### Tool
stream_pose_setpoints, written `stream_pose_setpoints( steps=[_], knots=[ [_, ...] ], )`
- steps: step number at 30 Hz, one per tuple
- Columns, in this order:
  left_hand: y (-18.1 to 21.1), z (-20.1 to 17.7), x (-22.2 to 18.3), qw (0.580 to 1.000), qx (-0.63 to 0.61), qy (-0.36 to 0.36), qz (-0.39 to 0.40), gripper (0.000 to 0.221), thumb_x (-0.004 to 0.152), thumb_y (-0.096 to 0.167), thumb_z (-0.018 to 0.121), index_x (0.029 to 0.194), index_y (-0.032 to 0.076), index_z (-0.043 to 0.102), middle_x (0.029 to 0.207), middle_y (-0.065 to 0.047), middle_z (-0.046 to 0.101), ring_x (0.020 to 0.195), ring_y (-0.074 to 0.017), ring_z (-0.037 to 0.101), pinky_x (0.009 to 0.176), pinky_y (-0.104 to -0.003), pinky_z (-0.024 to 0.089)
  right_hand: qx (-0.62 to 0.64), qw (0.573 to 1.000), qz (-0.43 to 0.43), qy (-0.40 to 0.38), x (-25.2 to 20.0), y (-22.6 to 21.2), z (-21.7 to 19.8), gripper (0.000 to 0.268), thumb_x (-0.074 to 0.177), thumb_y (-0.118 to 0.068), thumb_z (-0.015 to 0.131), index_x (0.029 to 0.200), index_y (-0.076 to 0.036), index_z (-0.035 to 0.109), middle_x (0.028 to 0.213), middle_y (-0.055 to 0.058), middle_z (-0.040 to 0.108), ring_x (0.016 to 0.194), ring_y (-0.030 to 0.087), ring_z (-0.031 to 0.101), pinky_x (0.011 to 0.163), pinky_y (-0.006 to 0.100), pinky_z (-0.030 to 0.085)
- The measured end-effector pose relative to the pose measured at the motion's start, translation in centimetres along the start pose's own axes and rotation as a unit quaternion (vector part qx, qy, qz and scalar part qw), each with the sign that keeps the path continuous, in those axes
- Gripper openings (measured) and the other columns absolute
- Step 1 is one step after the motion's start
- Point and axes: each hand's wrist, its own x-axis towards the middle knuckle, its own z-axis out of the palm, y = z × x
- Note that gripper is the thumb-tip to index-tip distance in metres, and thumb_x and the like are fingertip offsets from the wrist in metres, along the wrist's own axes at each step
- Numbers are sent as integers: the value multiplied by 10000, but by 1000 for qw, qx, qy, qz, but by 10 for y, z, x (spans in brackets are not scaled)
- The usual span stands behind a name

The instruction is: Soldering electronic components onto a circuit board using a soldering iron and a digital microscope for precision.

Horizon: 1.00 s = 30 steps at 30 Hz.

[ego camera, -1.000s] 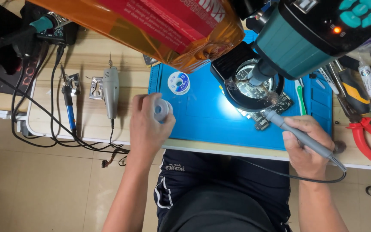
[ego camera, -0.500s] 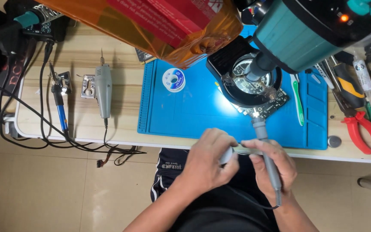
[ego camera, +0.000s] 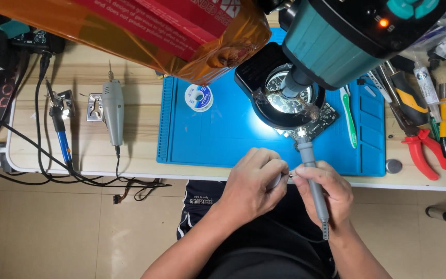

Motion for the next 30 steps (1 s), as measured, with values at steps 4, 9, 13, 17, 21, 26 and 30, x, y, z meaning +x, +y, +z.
stream_pose_setpoints(
  steps=[4,9,13,17,21,26,30],
  knots=[
    [-27,14,-2,998,48,41,1,65,986,205,700,994,194,637,912,13,540,890,-281,621,727,-415,547,31,997,-22,61,23,-1,6,159,956,17,803,1111,-12,816,897,138,814,829,319,829,770,428,685],
    [-56,3,14,988,128,91,10,43,986,195,736,989,180,696,897,-17,583,882,-320,642,741,-436,553,9,994,-47,100,28,24,-4,379,1105,-145,700,1398,96,705,1081,215,810,1043,367,806,890,496,644],
    [-82,3,25,965,232,123,12,42,962,203,746,960,210,704,912,41,564,911,-243,649,721,-385,548,-1,994,-46,97,42,31,-14,375,1104,-130,697,1395,106,721,1125,227,763,1027,345,776,891,471,651],
    [-97,9,30,952,265,155,19,85,932,156,770,912,197,699,903,39,570,924,-241,649,713,-388,539,17,995,-36,93,45,30,-11,282,1107,-73,668,1274,144,734,1091,266,774,942,389,792,811,471,670],
    [-105,13,34,944,284,166,25,116,932,176,766,893,210,662,915,47,573,966,-231,647,721,-377,526,13,995,5,96,44,29,-10,286,1096,-124,683,1212,134,718,1129,293,790,921,366,803,779,463,673],
    [-106,13,36,946,281,161,22,91,928,186,773,896,196,689,944,54,609,1009,-230,652,748,-372,532,18,995,20,93,43,28,-8,258,1061,-115,706,1155,124,726,1159,320,796,884,371,813,723,429,676],
    [-106,13,37,944,284,164,27,94,929,190,774,889,192,688,940,46,618,1020,-239,653,763,-381,528,35,995,21,90,46,25,-6,224,1054,-100,709,1125,112,731,1161,312,803,892,353,820,733,420,682]
  ],
)
